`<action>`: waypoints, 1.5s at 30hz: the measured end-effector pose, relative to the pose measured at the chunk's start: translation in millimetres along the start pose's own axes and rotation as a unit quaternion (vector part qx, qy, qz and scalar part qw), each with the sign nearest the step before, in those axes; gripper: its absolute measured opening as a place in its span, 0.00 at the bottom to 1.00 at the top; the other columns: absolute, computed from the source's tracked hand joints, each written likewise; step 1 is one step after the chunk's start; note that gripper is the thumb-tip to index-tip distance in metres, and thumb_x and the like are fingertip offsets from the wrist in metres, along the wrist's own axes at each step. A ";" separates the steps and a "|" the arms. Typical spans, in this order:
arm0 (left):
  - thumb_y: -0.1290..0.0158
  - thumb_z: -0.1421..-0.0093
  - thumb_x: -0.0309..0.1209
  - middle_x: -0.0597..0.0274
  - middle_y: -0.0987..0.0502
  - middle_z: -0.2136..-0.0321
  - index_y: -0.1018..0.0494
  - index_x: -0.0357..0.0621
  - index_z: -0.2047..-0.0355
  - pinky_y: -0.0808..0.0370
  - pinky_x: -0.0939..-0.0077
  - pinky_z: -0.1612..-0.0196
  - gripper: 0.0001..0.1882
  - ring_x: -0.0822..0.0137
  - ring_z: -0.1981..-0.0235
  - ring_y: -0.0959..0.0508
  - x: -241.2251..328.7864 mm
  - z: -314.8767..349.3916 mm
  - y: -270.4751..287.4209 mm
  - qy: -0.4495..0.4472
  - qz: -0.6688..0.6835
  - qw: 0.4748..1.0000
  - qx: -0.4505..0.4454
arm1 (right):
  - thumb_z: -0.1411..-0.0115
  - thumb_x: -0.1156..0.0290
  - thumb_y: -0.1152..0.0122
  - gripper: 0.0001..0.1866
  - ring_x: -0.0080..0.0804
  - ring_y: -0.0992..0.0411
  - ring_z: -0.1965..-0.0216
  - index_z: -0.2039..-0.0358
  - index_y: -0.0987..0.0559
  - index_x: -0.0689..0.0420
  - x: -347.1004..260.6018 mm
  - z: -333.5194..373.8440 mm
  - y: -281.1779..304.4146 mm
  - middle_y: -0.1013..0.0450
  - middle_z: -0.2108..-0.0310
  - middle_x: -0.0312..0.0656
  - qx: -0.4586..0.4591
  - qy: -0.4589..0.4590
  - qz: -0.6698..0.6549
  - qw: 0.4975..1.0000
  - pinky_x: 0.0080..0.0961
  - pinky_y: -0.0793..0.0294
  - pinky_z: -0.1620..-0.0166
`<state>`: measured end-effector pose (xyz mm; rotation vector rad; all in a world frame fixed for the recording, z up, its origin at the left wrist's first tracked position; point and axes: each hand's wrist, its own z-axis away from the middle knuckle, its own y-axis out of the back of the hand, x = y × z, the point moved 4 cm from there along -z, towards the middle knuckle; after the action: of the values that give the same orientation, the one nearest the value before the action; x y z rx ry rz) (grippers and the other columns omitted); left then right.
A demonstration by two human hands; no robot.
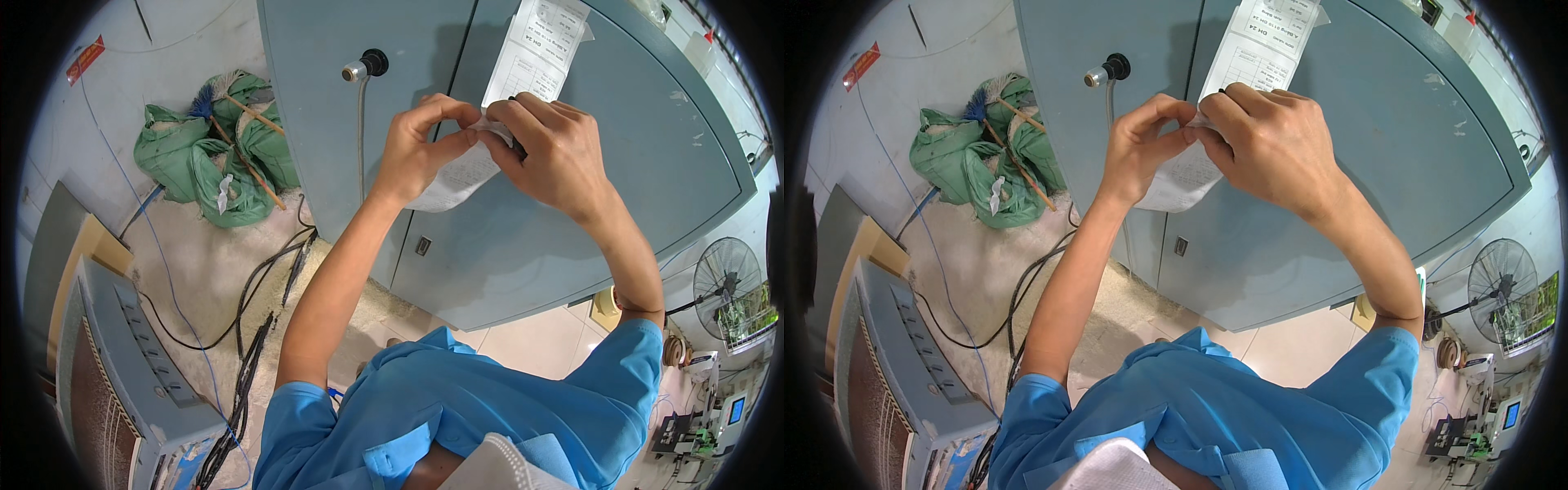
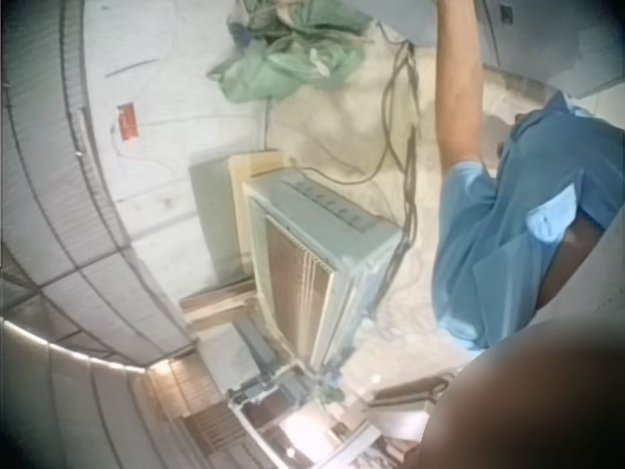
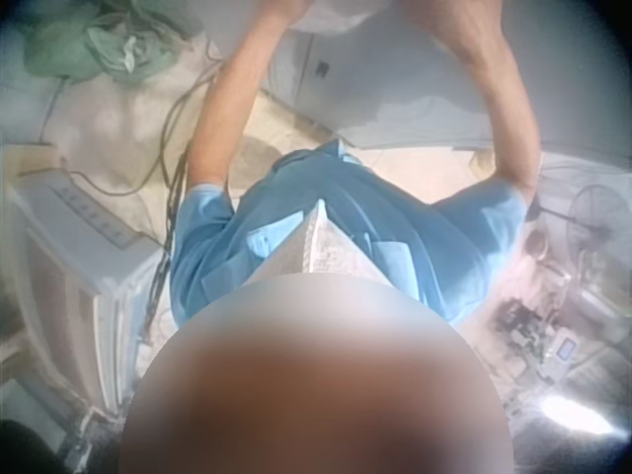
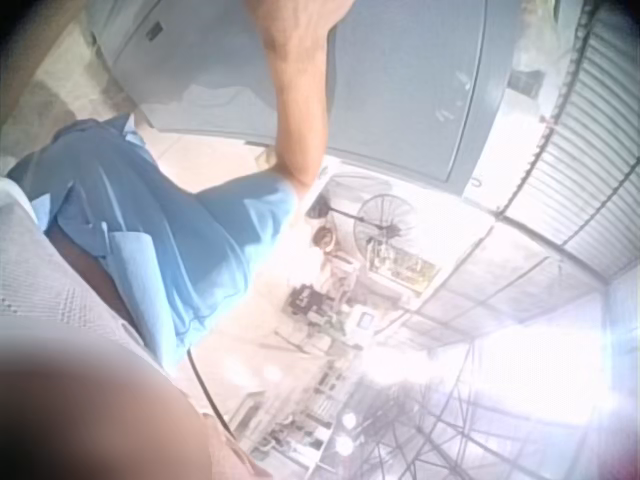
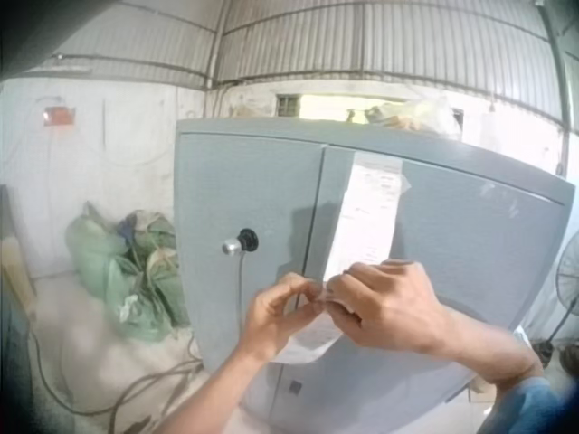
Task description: The person walks through a workshop, picks up a white plastic strip, and places it on a machine. They then use a tape measure to measure the strip and the machine surface, and use an air blow gun to clean the surface. The person also handles a small paper label and places it on the machine.
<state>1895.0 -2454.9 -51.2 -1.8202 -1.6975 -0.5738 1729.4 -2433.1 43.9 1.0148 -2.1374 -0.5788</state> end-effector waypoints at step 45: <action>0.38 0.49 0.23 0.54 0.17 0.61 0.18 0.40 0.60 0.19 0.67 0.56 0.14 0.62 0.59 0.17 -91.2 -11.1 21.7 0.041 -0.165 0.975 0.142 | 0.34 0.76 0.43 0.09 0.25 0.25 0.71 0.58 0.18 0.68 33.3 83.8 21.2 0.23 0.64 0.46 0.142 -0.373 -0.455 0.796 0.22 0.23 0.68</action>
<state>1908.4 -2530.6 -106.0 -1.3093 -1.9277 -0.5015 1641.6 -2438.9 15.1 2.3387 -2.2888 -1.3034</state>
